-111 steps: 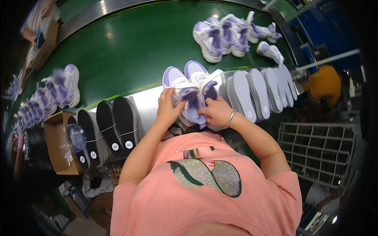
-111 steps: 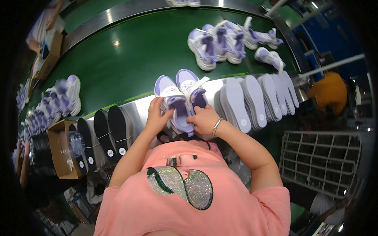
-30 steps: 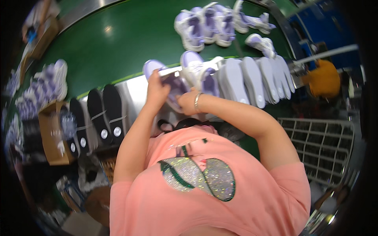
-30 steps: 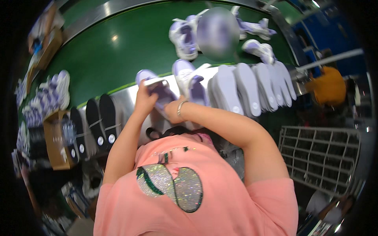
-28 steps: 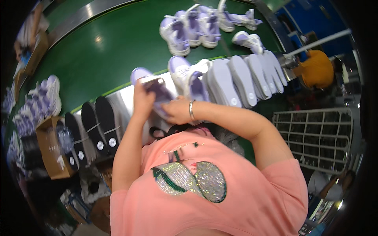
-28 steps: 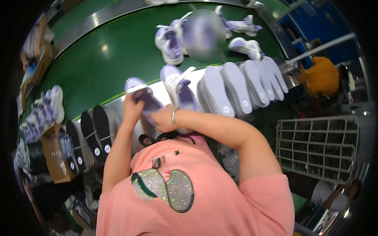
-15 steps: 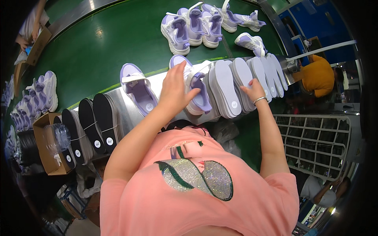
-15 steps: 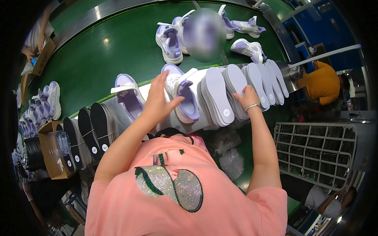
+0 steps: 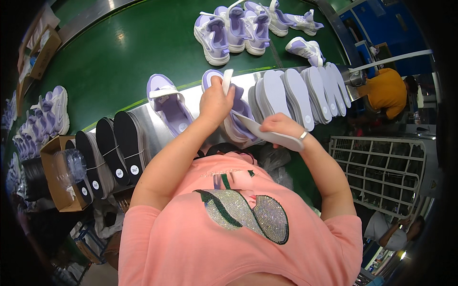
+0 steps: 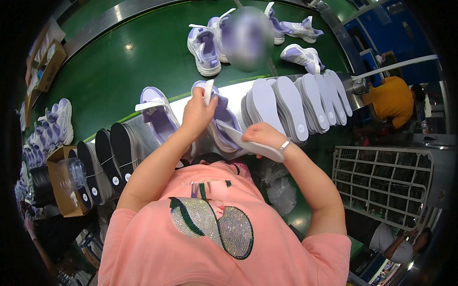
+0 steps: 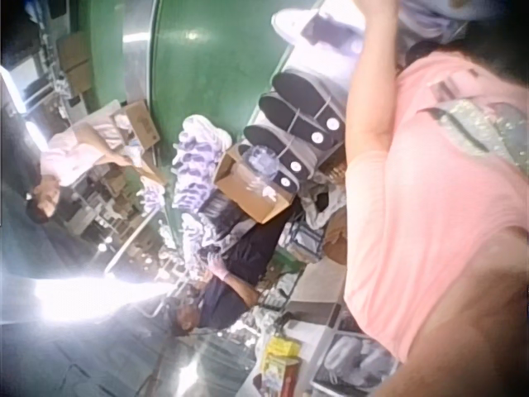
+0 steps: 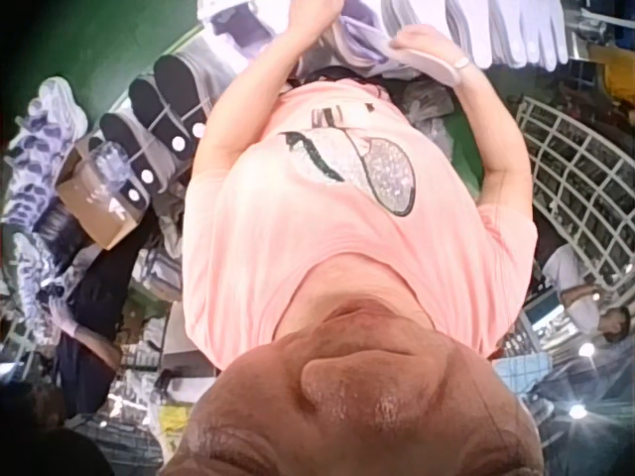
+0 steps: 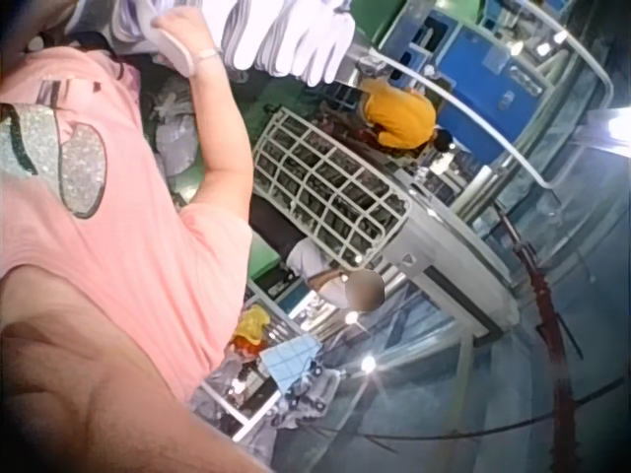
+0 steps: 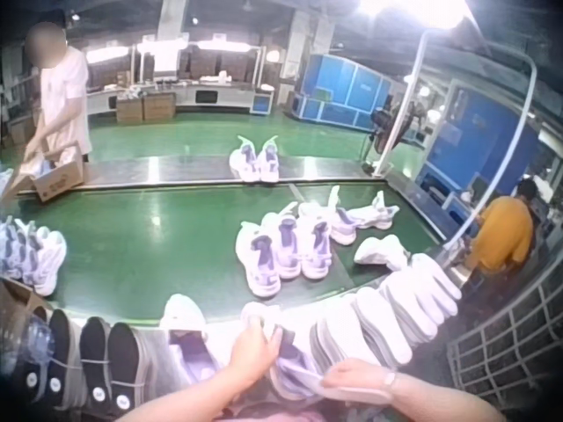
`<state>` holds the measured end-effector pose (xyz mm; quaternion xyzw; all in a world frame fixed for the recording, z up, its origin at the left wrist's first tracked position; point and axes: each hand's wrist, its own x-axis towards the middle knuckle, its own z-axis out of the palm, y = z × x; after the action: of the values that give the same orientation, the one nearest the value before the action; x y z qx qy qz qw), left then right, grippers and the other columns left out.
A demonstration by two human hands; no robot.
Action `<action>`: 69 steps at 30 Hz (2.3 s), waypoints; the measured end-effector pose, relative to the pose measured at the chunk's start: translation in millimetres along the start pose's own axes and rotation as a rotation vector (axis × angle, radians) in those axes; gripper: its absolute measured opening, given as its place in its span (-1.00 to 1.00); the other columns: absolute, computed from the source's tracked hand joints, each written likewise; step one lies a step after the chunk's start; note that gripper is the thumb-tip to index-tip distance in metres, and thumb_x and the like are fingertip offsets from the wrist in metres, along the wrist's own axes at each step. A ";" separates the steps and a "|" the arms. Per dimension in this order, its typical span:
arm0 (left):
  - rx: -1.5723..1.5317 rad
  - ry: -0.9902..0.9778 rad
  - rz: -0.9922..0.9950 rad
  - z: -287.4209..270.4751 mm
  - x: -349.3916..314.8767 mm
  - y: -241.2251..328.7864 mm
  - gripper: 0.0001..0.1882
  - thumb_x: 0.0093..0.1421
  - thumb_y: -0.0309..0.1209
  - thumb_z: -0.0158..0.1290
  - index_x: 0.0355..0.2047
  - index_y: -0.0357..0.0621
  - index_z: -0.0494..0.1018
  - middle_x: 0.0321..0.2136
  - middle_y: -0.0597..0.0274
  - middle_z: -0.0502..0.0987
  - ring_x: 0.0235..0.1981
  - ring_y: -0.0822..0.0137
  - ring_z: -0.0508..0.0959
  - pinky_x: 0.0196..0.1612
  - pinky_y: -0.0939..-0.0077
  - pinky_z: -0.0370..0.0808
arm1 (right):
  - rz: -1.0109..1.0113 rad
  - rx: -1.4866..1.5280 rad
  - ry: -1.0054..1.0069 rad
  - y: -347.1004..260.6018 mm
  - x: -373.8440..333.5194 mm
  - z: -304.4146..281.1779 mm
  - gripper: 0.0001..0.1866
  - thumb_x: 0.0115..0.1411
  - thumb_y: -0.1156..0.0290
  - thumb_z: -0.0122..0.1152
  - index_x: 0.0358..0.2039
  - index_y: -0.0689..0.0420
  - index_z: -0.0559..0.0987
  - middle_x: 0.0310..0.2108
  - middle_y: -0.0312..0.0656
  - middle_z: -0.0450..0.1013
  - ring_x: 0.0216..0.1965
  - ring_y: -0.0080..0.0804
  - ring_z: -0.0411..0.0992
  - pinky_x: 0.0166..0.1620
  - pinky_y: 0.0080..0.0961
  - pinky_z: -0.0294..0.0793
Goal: The person retrieves a stack of white shoe insoles from a shelf and places them on a conveyor belt, then matches them with corresponding purple and white sneakers by placing an insole inside each shoe.
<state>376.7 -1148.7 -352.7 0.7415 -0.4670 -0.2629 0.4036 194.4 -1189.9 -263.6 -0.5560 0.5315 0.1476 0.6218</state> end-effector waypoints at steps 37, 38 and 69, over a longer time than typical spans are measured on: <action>-0.011 0.018 0.032 -0.5 1.6 -20.3 -0.75 0.04 -0.38 -0.03 -0.40 -0.30 0.20 -0.63 -0.24 0.41 -0.54 -0.19 0.43 -0.47 0.05 0.34 | -0.241 -1.284 0.193 -27.7 114.8 48.4 -0.75 -0.05 0.37 -0.01 -0.39 0.16 0.56 -0.36 0.00 0.47 -0.25 -0.18 0.44 -0.20 -0.38 0.39; 0.007 0.012 0.024 -0.3 1.2 -18.6 -0.75 0.04 -0.38 -0.03 -0.40 -0.30 0.20 -0.63 -0.23 0.41 -0.55 -0.18 0.43 -0.48 0.05 0.34 | -0.187 -1.319 0.137 -25.9 115.3 47.0 -0.75 -0.05 0.36 -0.02 -0.39 0.15 0.56 -0.36 -0.02 0.47 -0.25 -0.19 0.44 -0.20 -0.38 0.39; 0.474 0.143 -0.203 -105.2 17.3 -58.6 -0.30 -0.05 -0.38 -0.09 0.11 -0.17 -0.08 -0.54 -0.22 0.45 -0.48 -0.16 0.47 -0.38 0.07 0.38 | -0.950 -0.705 0.447 -58.1 73.5 -40.2 -0.64 -0.08 0.30 0.15 -0.23 0.13 0.44 -0.30 -0.08 0.41 -0.20 -0.11 0.33 -0.09 -0.29 0.25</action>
<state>492.9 -1113.2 -346.0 0.8751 -0.4090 -0.1321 0.2225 248.2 -1273.7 -285.9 -0.9202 0.2631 -0.0979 0.2729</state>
